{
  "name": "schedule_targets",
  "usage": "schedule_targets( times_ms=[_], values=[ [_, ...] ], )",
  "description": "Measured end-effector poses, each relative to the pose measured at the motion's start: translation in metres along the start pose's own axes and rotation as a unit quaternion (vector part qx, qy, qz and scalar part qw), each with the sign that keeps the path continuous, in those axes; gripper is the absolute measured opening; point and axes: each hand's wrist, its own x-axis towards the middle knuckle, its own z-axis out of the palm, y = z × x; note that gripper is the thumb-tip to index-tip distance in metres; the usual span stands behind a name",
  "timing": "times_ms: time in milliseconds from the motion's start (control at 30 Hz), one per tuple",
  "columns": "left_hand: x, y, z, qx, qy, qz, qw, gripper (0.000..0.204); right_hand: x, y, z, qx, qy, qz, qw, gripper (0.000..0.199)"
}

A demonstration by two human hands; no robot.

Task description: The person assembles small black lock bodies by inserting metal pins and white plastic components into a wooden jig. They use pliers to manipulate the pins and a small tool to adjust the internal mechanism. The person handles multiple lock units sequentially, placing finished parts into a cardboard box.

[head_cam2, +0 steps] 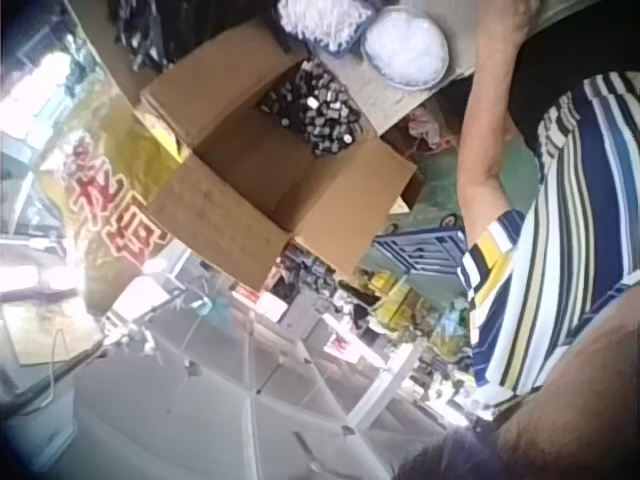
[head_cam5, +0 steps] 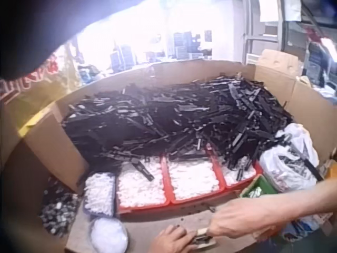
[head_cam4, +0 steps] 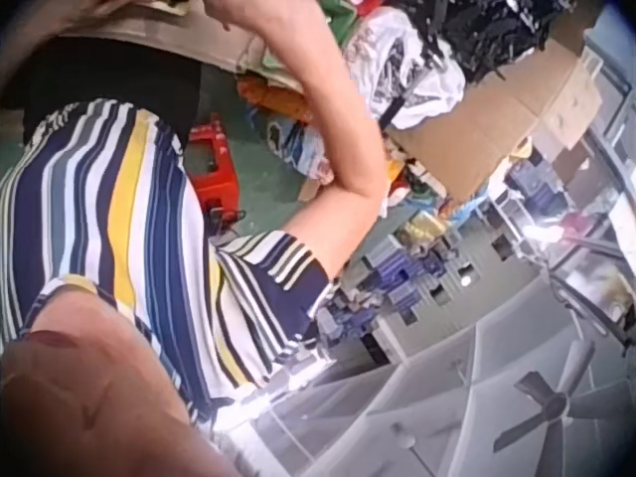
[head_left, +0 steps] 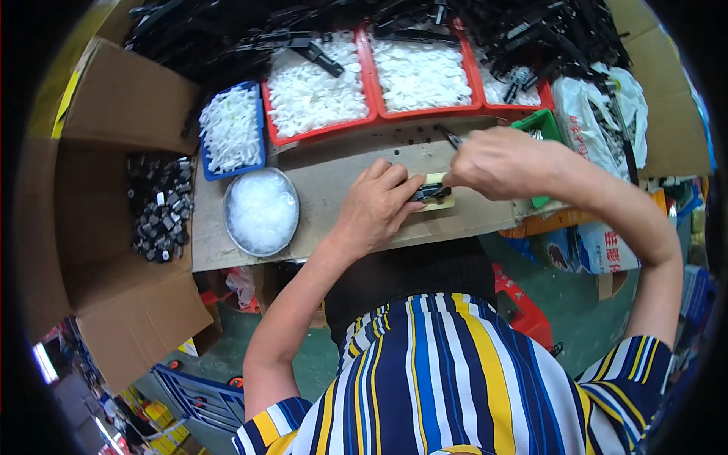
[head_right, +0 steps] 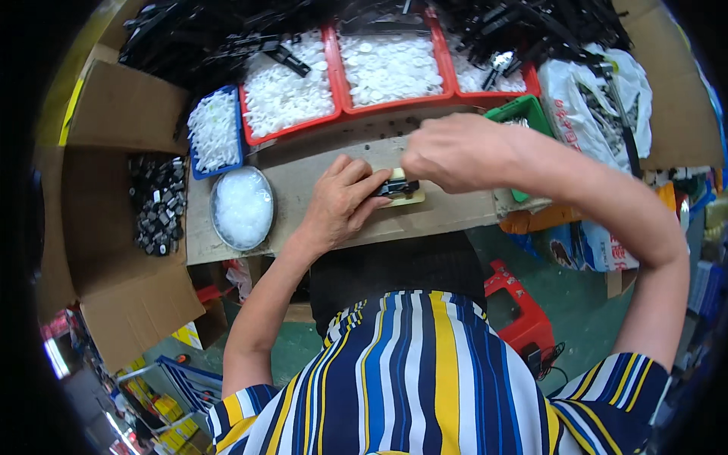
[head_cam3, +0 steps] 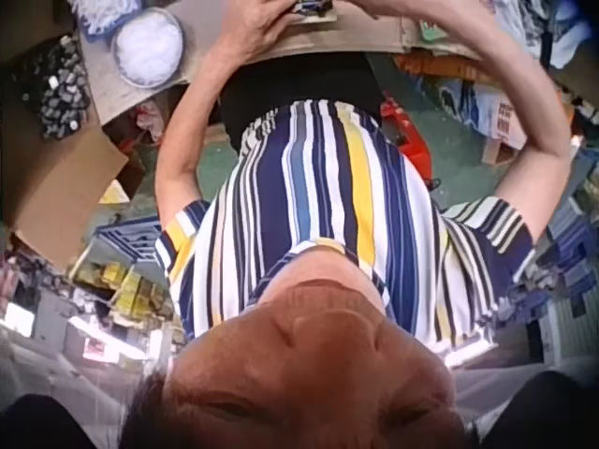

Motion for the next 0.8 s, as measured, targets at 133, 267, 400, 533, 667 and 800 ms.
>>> schedule_targets(
  times_ms=[133,267,400,533,667,800],
  values=[
    [-0.002,-0.003,0.002,-0.001,0.012,-0.001,1.0,0.04,0.019,-0.003,-0.022,-0.027,-0.066,-0.027,0.997,0.009],
    [0.002,0.0,0.003,0.004,0.003,0.0,1.0,0.04,0.013,-0.003,-0.017,-0.064,-0.025,-0.096,0.993,0.004],
    [0.0,0.001,0.002,0.014,-0.004,0.001,1.0,0.039,-0.001,-0.045,0.006,-0.254,0.016,-0.131,0.958,0.01],
    [0.0,0.001,0.001,0.012,-0.002,-0.005,1.0,0.037,-0.012,-0.061,0.022,-0.387,0.104,-0.087,0.912,0.017],
    [0.002,0.002,0.001,0.004,0.001,-0.006,1.0,0.039,-0.019,-0.062,0.022,-0.354,0.091,-0.049,0.93,0.016],
    [0.002,0.0,-0.001,0.01,-0.003,-0.006,1.0,0.039,0.004,-0.01,0.0,-0.12,0.048,-0.106,0.986,0.011]
  ],
)
